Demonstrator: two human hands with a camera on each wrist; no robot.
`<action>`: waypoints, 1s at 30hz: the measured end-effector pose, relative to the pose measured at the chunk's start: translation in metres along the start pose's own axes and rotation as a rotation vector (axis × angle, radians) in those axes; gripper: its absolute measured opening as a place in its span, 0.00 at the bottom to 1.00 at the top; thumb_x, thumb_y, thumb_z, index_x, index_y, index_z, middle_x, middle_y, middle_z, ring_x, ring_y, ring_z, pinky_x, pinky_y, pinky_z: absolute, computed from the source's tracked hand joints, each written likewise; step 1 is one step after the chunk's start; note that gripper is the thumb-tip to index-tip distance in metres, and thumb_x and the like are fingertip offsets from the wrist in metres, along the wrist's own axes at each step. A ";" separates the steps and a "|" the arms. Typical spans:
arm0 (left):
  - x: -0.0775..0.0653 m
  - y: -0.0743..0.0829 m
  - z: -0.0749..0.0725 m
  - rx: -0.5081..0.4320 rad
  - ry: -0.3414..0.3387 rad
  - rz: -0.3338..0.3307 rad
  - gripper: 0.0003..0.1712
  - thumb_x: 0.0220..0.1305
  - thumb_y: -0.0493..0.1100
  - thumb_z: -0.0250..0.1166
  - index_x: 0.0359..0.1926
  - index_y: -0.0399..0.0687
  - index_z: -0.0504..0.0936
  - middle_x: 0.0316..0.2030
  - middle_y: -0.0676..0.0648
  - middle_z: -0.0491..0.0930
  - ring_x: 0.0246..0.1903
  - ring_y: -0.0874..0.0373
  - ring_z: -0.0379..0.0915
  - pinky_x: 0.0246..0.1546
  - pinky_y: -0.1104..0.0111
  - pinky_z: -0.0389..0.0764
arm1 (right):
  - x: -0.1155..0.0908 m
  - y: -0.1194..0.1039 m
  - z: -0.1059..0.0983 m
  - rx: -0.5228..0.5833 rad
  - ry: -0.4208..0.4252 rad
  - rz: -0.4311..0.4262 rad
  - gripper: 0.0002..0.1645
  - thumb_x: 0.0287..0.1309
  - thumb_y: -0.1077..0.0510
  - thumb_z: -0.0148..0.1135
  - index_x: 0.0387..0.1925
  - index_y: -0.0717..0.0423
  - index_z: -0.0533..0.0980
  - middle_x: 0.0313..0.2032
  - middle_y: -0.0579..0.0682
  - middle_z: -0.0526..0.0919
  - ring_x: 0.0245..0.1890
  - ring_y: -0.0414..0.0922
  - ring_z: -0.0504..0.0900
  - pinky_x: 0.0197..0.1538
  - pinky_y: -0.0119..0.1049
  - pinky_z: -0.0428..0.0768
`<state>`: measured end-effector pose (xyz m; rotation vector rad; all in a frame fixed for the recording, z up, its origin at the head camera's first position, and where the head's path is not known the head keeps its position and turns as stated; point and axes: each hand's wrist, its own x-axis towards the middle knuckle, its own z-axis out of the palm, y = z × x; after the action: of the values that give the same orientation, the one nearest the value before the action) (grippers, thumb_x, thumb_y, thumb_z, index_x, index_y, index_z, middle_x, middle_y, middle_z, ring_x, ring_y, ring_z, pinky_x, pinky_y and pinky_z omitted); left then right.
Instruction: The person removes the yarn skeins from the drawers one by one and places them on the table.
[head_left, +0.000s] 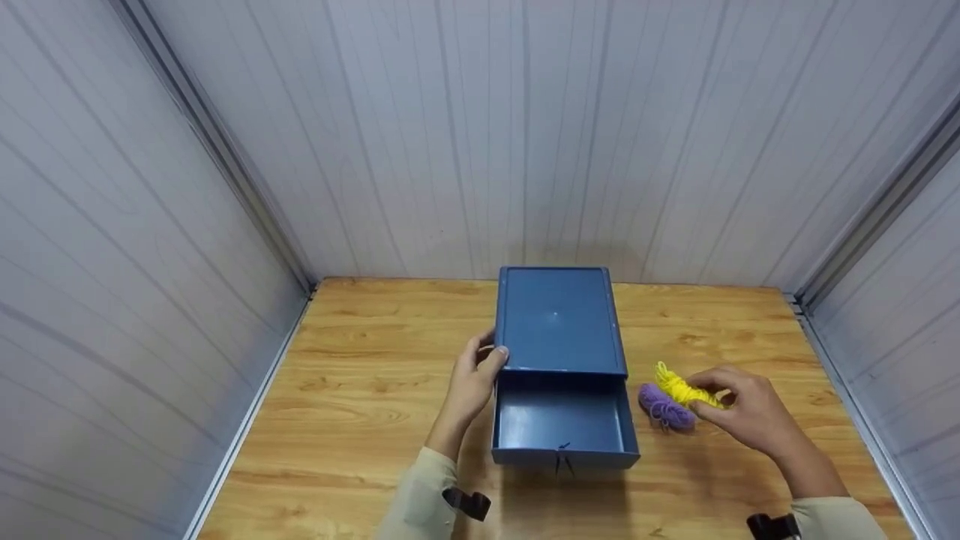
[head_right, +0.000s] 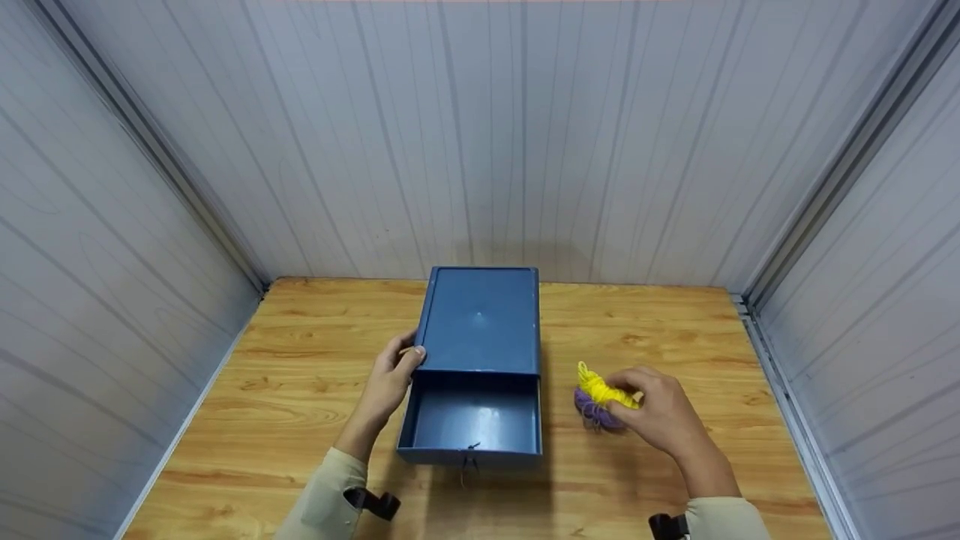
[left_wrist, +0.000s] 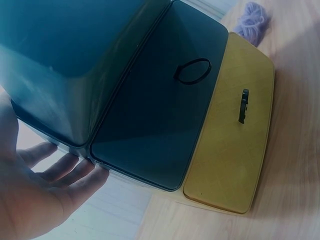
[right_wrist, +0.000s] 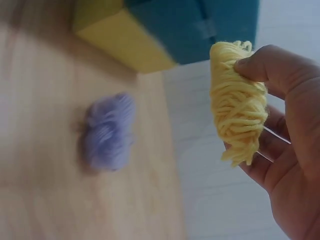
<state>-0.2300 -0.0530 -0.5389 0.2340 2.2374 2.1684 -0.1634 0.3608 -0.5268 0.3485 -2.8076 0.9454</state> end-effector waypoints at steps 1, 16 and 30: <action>0.000 0.001 0.000 0.001 -0.004 0.000 0.31 0.75 0.46 0.59 0.73 0.38 0.68 0.64 0.37 0.73 0.63 0.45 0.72 0.62 0.55 0.76 | -0.001 0.004 0.001 -0.003 -0.011 0.023 0.15 0.58 0.57 0.76 0.47 0.46 0.86 0.43 0.43 0.86 0.40 0.38 0.82 0.37 0.31 0.82; 0.000 0.002 0.001 -0.018 -0.002 0.007 0.30 0.75 0.45 0.59 0.72 0.38 0.68 0.65 0.37 0.73 0.63 0.44 0.72 0.63 0.55 0.76 | -0.012 0.049 0.023 -0.046 0.061 0.158 0.19 0.59 0.61 0.73 0.51 0.61 0.82 0.48 0.59 0.85 0.47 0.57 0.84 0.42 0.40 0.84; -0.001 -0.001 0.000 0.003 0.009 0.006 0.30 0.75 0.45 0.59 0.72 0.38 0.69 0.64 0.36 0.73 0.62 0.44 0.73 0.62 0.55 0.77 | -0.026 0.079 0.043 -0.089 -0.011 0.272 0.22 0.64 0.63 0.68 0.55 0.72 0.77 0.49 0.71 0.81 0.49 0.66 0.81 0.50 0.62 0.80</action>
<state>-0.2288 -0.0532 -0.5396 0.2315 2.2474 2.1743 -0.1630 0.3997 -0.6122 -0.0419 -2.9460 0.8633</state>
